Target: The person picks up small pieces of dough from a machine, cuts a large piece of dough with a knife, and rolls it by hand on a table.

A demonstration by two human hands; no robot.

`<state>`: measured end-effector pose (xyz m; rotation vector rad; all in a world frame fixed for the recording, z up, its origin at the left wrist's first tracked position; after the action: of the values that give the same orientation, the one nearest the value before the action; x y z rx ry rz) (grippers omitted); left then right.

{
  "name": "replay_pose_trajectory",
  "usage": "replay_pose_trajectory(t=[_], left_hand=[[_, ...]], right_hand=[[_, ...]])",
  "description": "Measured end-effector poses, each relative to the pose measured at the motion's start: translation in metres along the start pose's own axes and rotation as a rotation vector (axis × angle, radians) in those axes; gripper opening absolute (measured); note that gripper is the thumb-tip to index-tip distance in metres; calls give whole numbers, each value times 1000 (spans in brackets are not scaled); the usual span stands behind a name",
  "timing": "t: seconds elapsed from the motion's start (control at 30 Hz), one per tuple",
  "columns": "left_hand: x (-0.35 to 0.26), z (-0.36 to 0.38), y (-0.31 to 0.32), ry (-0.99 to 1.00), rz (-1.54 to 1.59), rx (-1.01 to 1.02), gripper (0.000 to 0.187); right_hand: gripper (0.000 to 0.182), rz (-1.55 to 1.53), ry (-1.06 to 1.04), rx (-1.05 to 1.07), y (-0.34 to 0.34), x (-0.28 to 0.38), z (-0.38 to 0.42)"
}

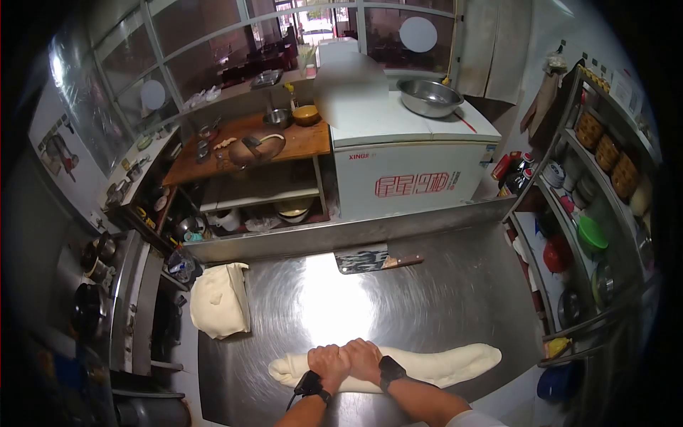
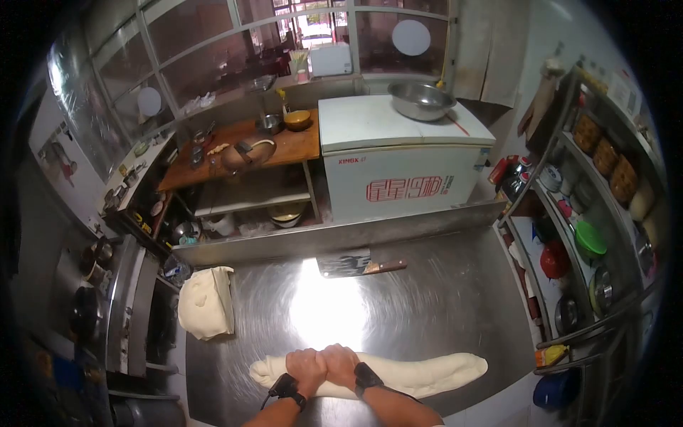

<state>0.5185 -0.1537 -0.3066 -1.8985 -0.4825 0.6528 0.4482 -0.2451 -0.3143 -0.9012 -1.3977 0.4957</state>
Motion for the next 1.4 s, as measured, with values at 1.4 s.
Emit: replay_pose_trajectory(t=[1.4], left_hand=[[-104,86,-58,237,171,-16,28]], right_hand=[[27,28,53,97,-86,43,146]])
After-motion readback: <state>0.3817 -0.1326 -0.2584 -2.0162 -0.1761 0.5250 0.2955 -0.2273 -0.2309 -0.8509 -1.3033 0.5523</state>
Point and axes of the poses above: each hand's wrist, its own z-axis away from the middle knuckle, its own y-axis out of the palm, x = y × z, the point moved 4 cm from there along -z, towards the middle knuckle, and after that the axes turned 6 degrees about -z, right-handed, at the moved point
